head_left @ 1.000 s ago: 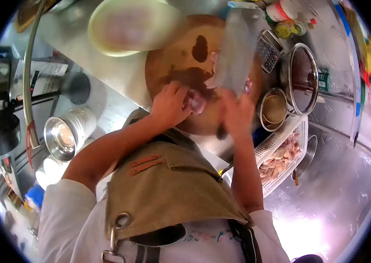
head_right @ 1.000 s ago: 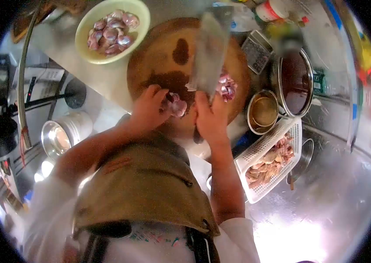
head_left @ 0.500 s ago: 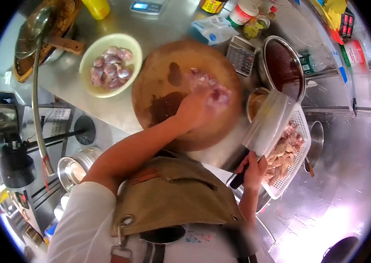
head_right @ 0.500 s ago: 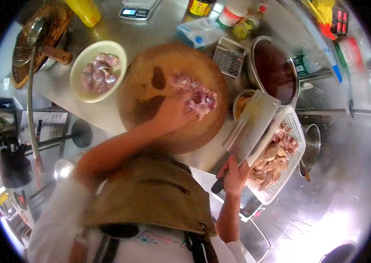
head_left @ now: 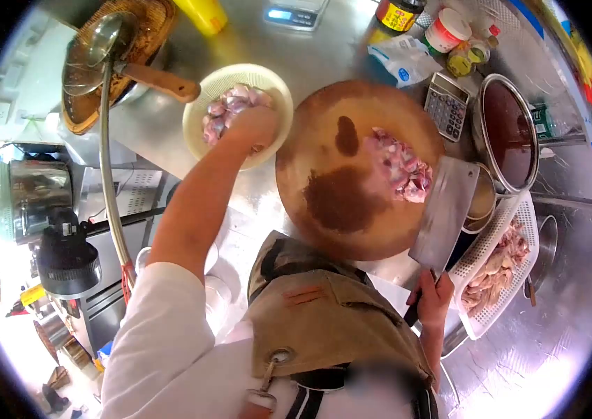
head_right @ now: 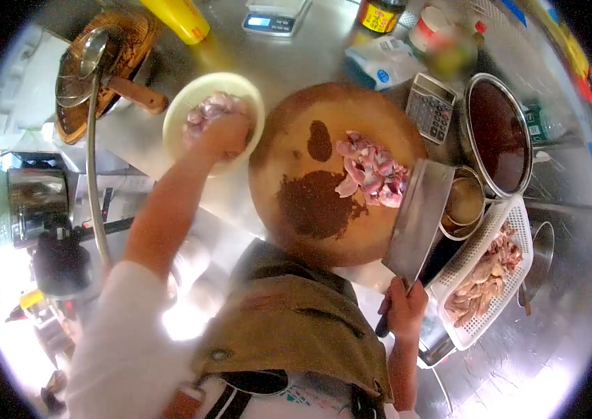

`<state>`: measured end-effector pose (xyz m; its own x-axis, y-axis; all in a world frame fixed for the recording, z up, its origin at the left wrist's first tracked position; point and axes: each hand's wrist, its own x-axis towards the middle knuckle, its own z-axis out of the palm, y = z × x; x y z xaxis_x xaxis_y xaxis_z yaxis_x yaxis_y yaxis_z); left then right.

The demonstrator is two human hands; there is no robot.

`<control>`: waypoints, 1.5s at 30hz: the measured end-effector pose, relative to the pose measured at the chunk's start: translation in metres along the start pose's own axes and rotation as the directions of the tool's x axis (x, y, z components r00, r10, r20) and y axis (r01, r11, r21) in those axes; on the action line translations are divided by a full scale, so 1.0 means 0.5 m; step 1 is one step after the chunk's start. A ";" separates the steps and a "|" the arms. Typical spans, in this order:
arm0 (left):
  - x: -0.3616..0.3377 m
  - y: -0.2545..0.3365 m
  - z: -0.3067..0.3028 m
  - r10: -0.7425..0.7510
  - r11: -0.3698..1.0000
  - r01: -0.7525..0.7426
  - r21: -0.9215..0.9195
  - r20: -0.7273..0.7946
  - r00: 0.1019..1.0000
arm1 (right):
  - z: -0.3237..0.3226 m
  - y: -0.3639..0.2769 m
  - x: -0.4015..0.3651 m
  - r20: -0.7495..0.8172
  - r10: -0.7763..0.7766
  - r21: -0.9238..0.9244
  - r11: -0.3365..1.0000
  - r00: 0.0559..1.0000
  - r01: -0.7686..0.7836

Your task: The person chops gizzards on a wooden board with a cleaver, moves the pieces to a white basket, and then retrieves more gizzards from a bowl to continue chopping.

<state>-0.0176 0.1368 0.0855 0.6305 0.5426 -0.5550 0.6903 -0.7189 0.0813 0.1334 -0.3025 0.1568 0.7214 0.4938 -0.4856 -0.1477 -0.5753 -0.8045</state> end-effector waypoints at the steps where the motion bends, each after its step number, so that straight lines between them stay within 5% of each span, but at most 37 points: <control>1: 0.036 -0.027 0.038 0.049 0.998 -0.052 0.046 0.071 0.996 | 0.003 -0.007 0.000 0.005 0.001 -0.006 1.000 1.000 -0.001; 5: -0.039 0.009 0.005 0.008 0.982 0.043 0.186 -0.269 0.963 | 0.005 -0.023 0.002 0.035 -0.010 0.041 0.999 0.999 0.009; 7: -0.023 -0.031 0.024 -0.085 0.969 -0.005 -0.246 -0.356 0.930 | 0.011 -0.032 0.003 0.045 -0.029 0.037 0.999 0.999 0.027; 9: 0.016 -0.081 0.050 -0.157 0.791 -0.087 -0.606 -0.339 0.928 | 0.006 -0.019 0.006 0.072 -0.025 0.019 1.000 0.997 0.024; 10: -0.039 -0.044 0.017 -0.153 0.307 -0.174 -0.936 -0.229 0.961 | 0.006 -0.021 0.008 0.088 -0.031 0.034 0.999 0.996 0.029; 17: -0.130 0.195 0.013 0.123 0.020 -0.193 -0.981 -0.189 0.974 | 0.004 -0.006 0.011 0.159 0.005 0.103 0.994 0.987 -0.021; 19: -0.136 0.277 0.066 0.034 -0.203 -0.194 -0.960 -0.205 0.978 | 0.003 -0.015 0.011 0.182 -0.035 0.117 0.993 0.983 0.014; 23: -0.108 0.304 0.285 -0.343 0.049 -0.172 -0.984 -0.178 0.922 | 0.008 0.011 0.021 0.230 0.002 0.114 0.993 0.973 -0.029; 26: -0.192 0.301 0.271 -0.363 0.362 -0.020 -0.932 -0.161 0.918 | 0.029 0.016 0.033 0.266 0.035 0.106 0.992 0.963 -0.065; 29: -0.228 0.284 0.265 -0.316 0.731 -0.014 -0.682 -0.356 0.879 | 0.052 0.019 0.043 0.311 0.066 0.084 0.992 0.948 -0.096; 30: -0.215 0.277 0.243 -0.101 0.823 -0.211 -0.528 -0.500 0.860 | 0.061 0.021 0.047 0.323 0.061 0.071 0.993 0.944 -0.089; 32: -0.188 0.267 0.191 0.354 0.813 -0.563 -0.149 -0.641 0.681 | 0.076 0.020 0.046 0.339 0.074 0.007 0.997 0.938 -0.081; 34: -0.208 0.243 0.155 0.302 0.907 -0.392 -0.155 -0.410 0.861 | 0.089 0.009 0.051 0.328 0.092 -0.095 0.993 0.940 -0.064; 35: -0.207 0.237 0.134 0.287 0.931 -0.338 -0.142 -0.291 0.913 | 0.099 0.025 0.062 0.364 -0.066 -0.241 0.957 0.929 0.162; 36: -0.191 0.250 0.118 0.292 0.940 -0.316 -0.128 -0.180 0.939 | 0.095 0.039 0.072 0.404 -0.193 -0.399 0.843 0.894 0.362; 37: -0.166 0.274 0.105 0.310 0.943 -0.316 -0.107 -0.072 0.948 | 0.095 0.007 0.064 0.434 -0.069 -0.408 0.874 0.898 0.264; 38: -0.140 0.303 0.101 0.327 0.943 -0.324 -0.076 0.038 0.944 | 0.106 0.048 0.071 0.327 -0.333 -0.318 0.842 0.884 0.435; 39: -0.122 0.320 0.105 0.319 0.948 -0.318 -0.027 0.153 0.935 | 0.103 0.032 0.067 0.341 -0.221 -0.319 0.887 0.914 0.333; 41: -0.103 0.293 0.165 0.247 0.969 -0.247 -0.009 0.047 0.968 | 0.084 -0.025 0.043 0.295 -0.080 -0.193 0.971 0.952 0.142; 44: -0.105 0.276 0.181 0.431 0.793 -0.504 -0.342 -0.270 0.861 | 0.086 -0.027 0.049 0.237 -0.186 -0.158 0.961 0.953 0.227; 45: -0.100 0.280 0.199 0.339 0.782 -0.456 -0.425 -0.323 0.883 | 0.086 -0.026 0.050 0.224 -0.217 -0.170 0.951 0.950 0.258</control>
<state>0.0123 -0.0340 0.0422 0.9058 0.3760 -0.1952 0.4034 -0.6250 0.6683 0.1243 -0.2545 0.1404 0.5660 0.7402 -0.3629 0.1602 -0.5306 -0.8323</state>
